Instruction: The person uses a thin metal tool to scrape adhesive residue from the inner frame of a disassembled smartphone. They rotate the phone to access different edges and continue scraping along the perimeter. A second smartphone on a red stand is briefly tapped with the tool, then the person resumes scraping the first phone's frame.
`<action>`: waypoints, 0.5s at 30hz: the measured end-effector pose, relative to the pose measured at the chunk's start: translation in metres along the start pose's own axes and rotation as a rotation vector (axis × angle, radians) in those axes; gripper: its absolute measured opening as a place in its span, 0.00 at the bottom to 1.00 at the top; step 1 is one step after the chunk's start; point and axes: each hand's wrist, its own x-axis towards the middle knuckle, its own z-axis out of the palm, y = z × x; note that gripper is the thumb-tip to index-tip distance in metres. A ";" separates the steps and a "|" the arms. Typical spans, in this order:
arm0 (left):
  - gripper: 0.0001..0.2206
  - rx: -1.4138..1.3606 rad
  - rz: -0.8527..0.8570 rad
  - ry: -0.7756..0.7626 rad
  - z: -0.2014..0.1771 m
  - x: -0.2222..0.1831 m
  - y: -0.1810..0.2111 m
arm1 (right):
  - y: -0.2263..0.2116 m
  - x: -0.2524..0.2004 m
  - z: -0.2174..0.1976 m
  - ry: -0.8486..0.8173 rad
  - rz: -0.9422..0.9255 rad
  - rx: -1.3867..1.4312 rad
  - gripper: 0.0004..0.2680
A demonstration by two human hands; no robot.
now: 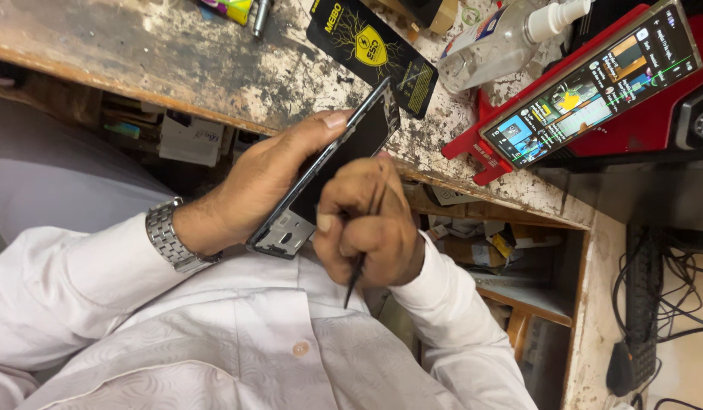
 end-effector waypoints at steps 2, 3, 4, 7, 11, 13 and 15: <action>0.27 -0.114 -0.010 -0.087 -0.003 0.000 0.003 | -0.003 -0.006 0.001 0.127 0.053 -0.036 0.13; 0.27 -0.201 -0.004 -0.177 -0.005 0.000 0.005 | -0.004 -0.010 0.001 0.192 0.079 -0.053 0.13; 0.27 -0.288 0.000 -0.268 -0.006 -0.001 0.007 | -0.005 -0.014 0.001 0.271 0.134 -0.058 0.12; 0.28 -0.405 -0.010 -0.428 -0.010 0.001 0.014 | 0.006 -0.028 -0.007 0.469 0.278 -0.096 0.10; 0.29 -0.472 -0.065 -0.466 -0.014 0.003 0.017 | 0.027 -0.045 -0.010 0.597 0.371 -0.134 0.09; 0.29 -0.465 -0.069 -0.464 -0.014 0.003 0.019 | 0.037 -0.049 -0.008 0.607 0.401 -0.156 0.09; 0.30 -0.473 -0.077 -0.462 -0.013 0.003 0.019 | 0.041 -0.050 -0.006 0.559 0.456 -0.191 0.09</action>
